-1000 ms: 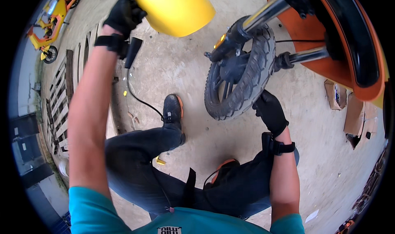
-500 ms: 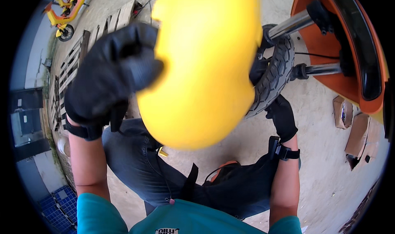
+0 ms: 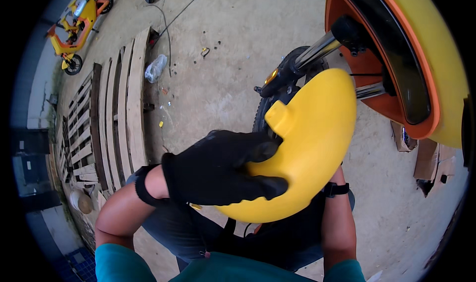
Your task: The person unscrews fasteners from a scooter panel, picks up a yellow front fender, and fits it onto the front wheel fork using a screwdriver.
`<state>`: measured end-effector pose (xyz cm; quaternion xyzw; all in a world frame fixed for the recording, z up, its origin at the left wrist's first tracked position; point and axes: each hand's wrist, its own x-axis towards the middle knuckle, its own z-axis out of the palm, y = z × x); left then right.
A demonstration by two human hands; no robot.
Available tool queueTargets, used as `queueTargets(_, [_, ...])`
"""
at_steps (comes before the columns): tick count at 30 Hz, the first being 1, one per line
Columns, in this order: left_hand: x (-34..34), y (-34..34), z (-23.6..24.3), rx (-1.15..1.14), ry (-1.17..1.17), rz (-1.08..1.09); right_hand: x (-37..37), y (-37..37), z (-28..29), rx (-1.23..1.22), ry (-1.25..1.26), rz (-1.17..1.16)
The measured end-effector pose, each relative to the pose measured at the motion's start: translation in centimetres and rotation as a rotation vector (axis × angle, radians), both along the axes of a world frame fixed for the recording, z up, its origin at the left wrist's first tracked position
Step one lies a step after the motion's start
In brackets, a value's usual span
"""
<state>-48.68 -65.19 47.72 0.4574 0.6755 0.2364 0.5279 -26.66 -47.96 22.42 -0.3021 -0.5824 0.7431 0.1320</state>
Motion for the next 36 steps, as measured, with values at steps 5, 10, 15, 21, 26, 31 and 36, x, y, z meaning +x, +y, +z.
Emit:
queueTargets(5, [2.7, 2.8, -1.2, 0.424, 0.333, -0.096, 0.5, 0.3, 1.0, 0.030, -0.020, -0.006])
queueTargets(10, [3.5, 5.9, -1.7, 0.292, 0.109, 0.056, 0.6, 0.7, 1.4, 0.045, -0.024, -0.016])
queueTargets(15, [3.7, 8.2, -2.3, 0.307, 0.191, 0.069, 1.1, 0.8, 1.3, 0.037, -0.016, -0.019])
queueTargets(21, [3.7, 10.2, -2.0, 0.271, 0.082, 0.174, 2.1, 1.6, 0.8, 0.061, 0.021, -0.053])
queueTargets(26, [4.3, 10.7, -1.9, 0.228, 0.050, 0.189, 3.8, 3.1, -0.8, 0.146, 0.060, -0.082])
queueTargets(31, [4.4, 10.1, -3.0, 0.264, -0.016, 0.221, 4.5, 3.9, -2.3, 0.153, 0.098, -0.068])
queueTargets(36, [4.7, 9.7, -4.6, 0.371, 0.066, 0.215, 4.3, 4.1, -1.8, 0.055, 0.159, -0.068])
